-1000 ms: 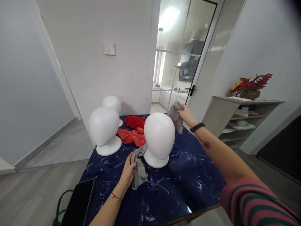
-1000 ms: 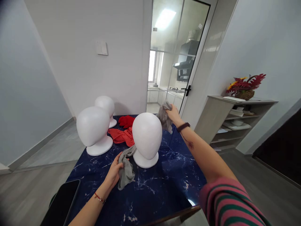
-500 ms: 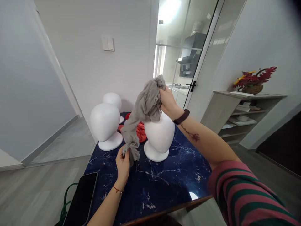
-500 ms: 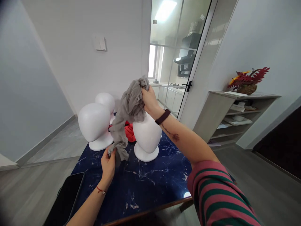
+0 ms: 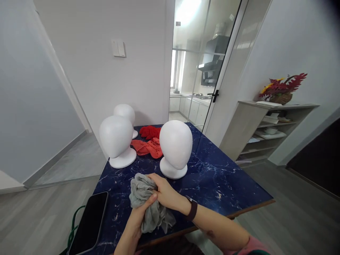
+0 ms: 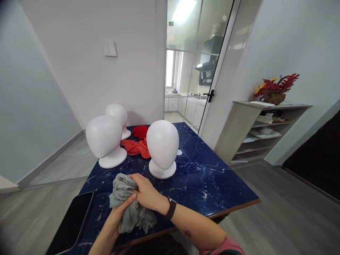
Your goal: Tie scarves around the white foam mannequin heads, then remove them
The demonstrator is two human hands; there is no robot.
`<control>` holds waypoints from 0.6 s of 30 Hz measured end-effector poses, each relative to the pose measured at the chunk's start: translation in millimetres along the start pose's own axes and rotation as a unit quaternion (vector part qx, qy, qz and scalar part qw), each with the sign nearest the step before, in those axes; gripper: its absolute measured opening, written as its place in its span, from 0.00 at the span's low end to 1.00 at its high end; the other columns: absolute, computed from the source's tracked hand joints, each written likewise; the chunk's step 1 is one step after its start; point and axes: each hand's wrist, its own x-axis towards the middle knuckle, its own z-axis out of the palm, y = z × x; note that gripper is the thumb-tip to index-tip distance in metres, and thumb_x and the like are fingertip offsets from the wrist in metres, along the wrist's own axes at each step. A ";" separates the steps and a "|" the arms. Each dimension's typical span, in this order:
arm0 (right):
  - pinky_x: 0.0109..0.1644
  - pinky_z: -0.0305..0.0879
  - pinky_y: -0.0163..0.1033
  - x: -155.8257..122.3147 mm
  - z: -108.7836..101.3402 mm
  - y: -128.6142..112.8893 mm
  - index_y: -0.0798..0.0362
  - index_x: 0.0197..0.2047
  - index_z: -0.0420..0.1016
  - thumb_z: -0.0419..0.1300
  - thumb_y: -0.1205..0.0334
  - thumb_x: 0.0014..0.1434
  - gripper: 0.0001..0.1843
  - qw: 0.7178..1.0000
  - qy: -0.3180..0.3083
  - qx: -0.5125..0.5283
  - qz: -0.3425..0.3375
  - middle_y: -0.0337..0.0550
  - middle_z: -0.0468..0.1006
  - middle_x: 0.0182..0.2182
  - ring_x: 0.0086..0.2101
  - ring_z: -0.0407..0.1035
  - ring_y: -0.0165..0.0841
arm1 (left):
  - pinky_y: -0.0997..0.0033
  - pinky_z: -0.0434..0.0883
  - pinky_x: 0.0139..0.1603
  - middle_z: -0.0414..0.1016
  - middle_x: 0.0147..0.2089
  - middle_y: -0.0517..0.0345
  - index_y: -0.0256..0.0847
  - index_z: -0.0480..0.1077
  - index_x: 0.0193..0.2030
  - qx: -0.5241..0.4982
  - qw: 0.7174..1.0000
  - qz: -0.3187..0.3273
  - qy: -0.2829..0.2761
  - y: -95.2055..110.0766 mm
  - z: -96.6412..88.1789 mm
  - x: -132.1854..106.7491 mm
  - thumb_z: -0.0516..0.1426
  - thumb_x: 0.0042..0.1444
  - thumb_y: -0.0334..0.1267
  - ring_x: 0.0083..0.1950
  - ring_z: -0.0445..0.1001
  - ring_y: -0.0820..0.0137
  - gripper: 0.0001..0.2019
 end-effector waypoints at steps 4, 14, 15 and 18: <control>0.46 0.67 0.40 -26.2 -18.6 22.6 0.51 0.46 0.71 0.58 0.62 0.55 0.14 0.995 -0.036 0.059 0.069 0.41 0.75 0.41 0.41 0.69 0.35 | 0.56 0.65 0.60 0.76 0.48 0.53 0.44 0.70 0.46 0.041 0.993 0.084 0.069 0.2 -7.8 9.6 0.64 0.45 0.36 0.57 0.70 0.57 0.19; 0.53 0.63 0.55 -59.8 -100.8 121.3 0.53 0.53 0.62 0.65 0.46 0.45 0.35 0.910 0.345 -0.155 0.171 0.55 0.68 0.52 0.53 0.63 0.49 | 0.59 0.58 0.64 0.76 0.45 0.53 0.46 0.76 0.34 0.272 0.905 0.326 0.014 37.5 11.0 18.6 0.65 0.39 0.31 0.59 0.65 0.53 0.12; 0.57 0.59 0.56 -52.4 -104.8 126.8 0.53 0.57 0.58 0.67 0.46 0.42 0.42 0.917 0.328 -0.165 0.157 0.57 0.63 0.57 0.57 0.58 0.49 | 0.59 0.56 0.64 0.75 0.47 0.52 0.46 0.75 0.36 0.279 0.899 0.337 0.007 40.4 14.8 19.1 0.65 0.39 0.31 0.62 0.62 0.53 0.14; 0.62 0.51 0.56 -27.7 -106.8 140.2 0.54 0.61 0.53 0.70 0.47 0.35 0.53 0.937 0.280 -0.173 0.118 0.58 0.58 0.61 0.60 0.53 0.49 | 0.55 0.50 0.67 0.75 0.47 0.50 0.46 0.75 0.37 0.340 0.861 0.377 -0.016 44.8 17.4 24.4 0.65 0.39 0.32 0.65 0.57 0.51 0.15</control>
